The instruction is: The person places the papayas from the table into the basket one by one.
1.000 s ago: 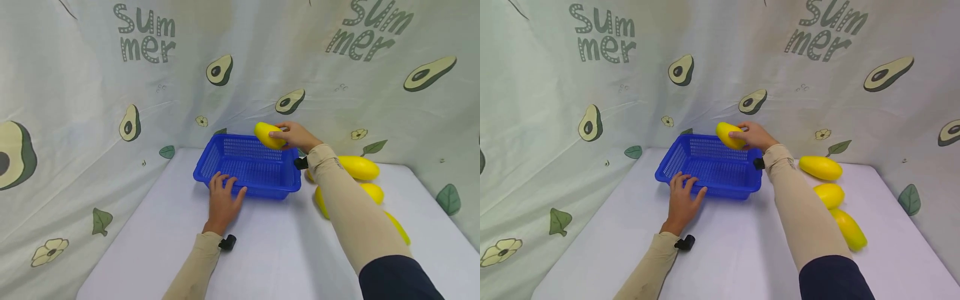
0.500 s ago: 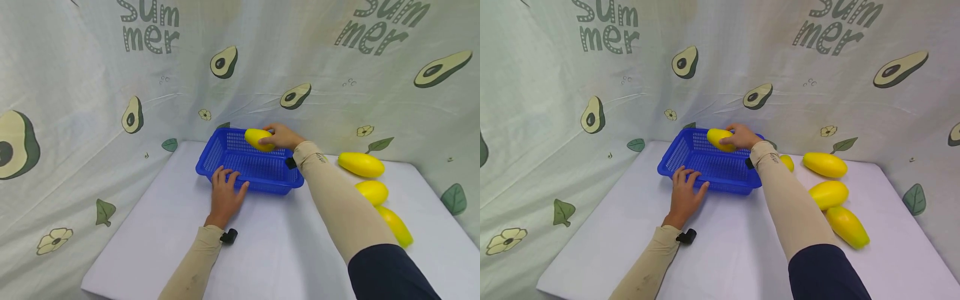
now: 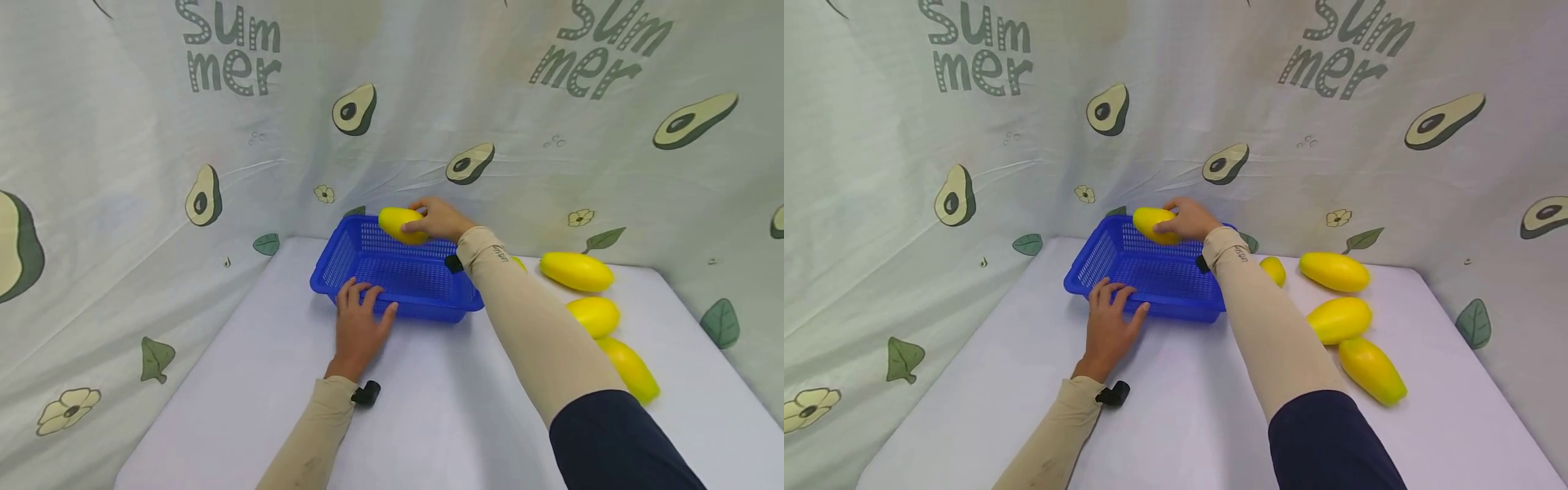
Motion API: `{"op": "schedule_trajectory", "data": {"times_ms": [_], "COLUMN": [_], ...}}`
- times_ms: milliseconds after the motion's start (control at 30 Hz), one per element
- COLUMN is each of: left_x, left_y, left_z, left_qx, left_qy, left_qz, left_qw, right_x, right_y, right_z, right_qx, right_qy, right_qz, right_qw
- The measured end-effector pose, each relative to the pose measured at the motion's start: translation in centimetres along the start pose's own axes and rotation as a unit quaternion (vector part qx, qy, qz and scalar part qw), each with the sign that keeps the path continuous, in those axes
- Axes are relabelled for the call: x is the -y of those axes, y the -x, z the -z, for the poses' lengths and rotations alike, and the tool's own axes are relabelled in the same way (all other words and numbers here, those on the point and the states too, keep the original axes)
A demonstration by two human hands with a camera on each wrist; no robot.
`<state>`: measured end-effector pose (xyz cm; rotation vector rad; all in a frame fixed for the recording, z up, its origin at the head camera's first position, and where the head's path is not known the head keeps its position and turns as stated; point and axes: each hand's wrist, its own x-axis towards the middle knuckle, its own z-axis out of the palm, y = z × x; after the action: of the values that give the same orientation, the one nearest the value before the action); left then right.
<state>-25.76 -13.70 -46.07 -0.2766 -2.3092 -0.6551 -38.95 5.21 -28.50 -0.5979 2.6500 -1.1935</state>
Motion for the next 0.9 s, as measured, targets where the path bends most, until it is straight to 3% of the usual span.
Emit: {"op": "schedule_trajectory", "data": {"times_ms": [400, 633, 900], "left_x": [0.2, 0.1, 0.2], "left_y": [0.0, 0.0, 0.0], "left_z": [0.3, 0.5, 0.4], "left_qx": [0.011, 0.017, 0.027], "left_qy": [-0.020, -0.023, -0.020], "left_qz": [0.000, 0.003, 0.006], "left_qw": [0.9997, 0.9996, 0.9994], "right_x": [0.2, 0.4, 0.1], "right_y": [-1.6, -1.8, -1.7], "right_z": [-2.7, -3.3, -3.5], "right_qx": [-0.002, -0.003, 0.022], "right_qy": [0.002, 0.005, 0.013], "right_qz": [0.007, 0.009, 0.002], "right_qw": [1.000, 1.000, 1.000]}}
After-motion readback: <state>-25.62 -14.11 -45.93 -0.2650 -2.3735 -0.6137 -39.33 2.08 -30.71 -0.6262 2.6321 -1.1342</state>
